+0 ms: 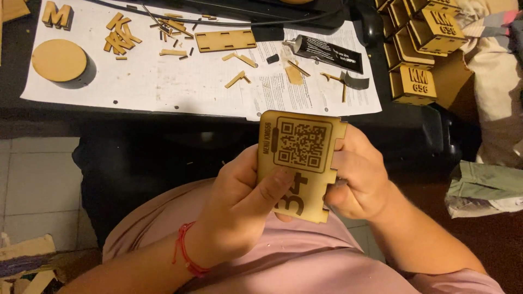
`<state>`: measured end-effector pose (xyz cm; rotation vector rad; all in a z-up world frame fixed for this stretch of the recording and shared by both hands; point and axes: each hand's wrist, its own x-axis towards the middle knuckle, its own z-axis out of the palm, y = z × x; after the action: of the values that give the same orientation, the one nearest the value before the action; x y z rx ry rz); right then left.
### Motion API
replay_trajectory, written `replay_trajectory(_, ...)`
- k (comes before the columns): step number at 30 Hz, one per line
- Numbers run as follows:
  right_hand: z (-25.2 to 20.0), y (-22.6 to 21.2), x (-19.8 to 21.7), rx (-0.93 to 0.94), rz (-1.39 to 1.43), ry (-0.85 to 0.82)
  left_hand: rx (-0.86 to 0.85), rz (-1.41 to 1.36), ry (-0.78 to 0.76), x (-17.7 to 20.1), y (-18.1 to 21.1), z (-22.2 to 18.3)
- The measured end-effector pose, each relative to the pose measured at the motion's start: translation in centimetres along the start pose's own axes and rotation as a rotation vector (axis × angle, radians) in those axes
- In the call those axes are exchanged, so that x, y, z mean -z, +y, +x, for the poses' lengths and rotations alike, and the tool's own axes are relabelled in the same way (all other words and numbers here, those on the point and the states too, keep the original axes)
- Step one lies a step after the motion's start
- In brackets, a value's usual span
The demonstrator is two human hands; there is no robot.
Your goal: Assembling laser-cut wooden boxes by fitting interlocking panels together and using a utility knife for adjustments.
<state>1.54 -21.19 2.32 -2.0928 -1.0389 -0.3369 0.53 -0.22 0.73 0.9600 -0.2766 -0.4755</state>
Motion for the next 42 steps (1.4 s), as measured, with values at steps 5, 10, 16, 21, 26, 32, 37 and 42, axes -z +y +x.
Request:
replay_trajectory(5, 0.4, -0.5, -1.0, -0.014, 0.014, 0.044, 0.016, 0.01, 0.013, 0.2, -0.1, 0.0)
replay_trajectory(10, -1.4, -0.2, -0.7, 0.011, 0.033, -0.023, -0.101, 0.088, 0.144, 0.6, -1.4, -0.3)
replay_trajectory(16, -0.7, -0.8, -0.9, -0.061, 0.078, -0.009, -0.107, 0.102, 0.142, 0.3, -0.8, -0.3)
replay_trajectory(21, -1.2, -0.5, -1.8, -0.07, 0.13, -0.098, -0.183, 0.187, 0.124, 0.5, -1.1, -0.2)
replay_trajectory(26, -1.0, -0.7, -2.1, -0.031, 0.153, -0.083, -0.201, 0.16, 0.098, 0.5, -1.6, -0.3)
replay_trajectory(32, -1.0, -1.2, -1.9, -0.108, 0.219, 0.074, -0.215, 0.199, 0.166, 0.5, -1.5, -0.2)
replay_trajectory(37, -0.7, -2.0, -1.9, -0.239, 0.078, 0.079, -0.188, 0.333, 0.281, 0.4, -0.9, 0.4)
replay_trajectory(42, -1.1, -2.4, -3.4, -0.351, 0.051, 0.199, -0.164, 0.502, 0.312, 0.6, -0.9, 0.2)
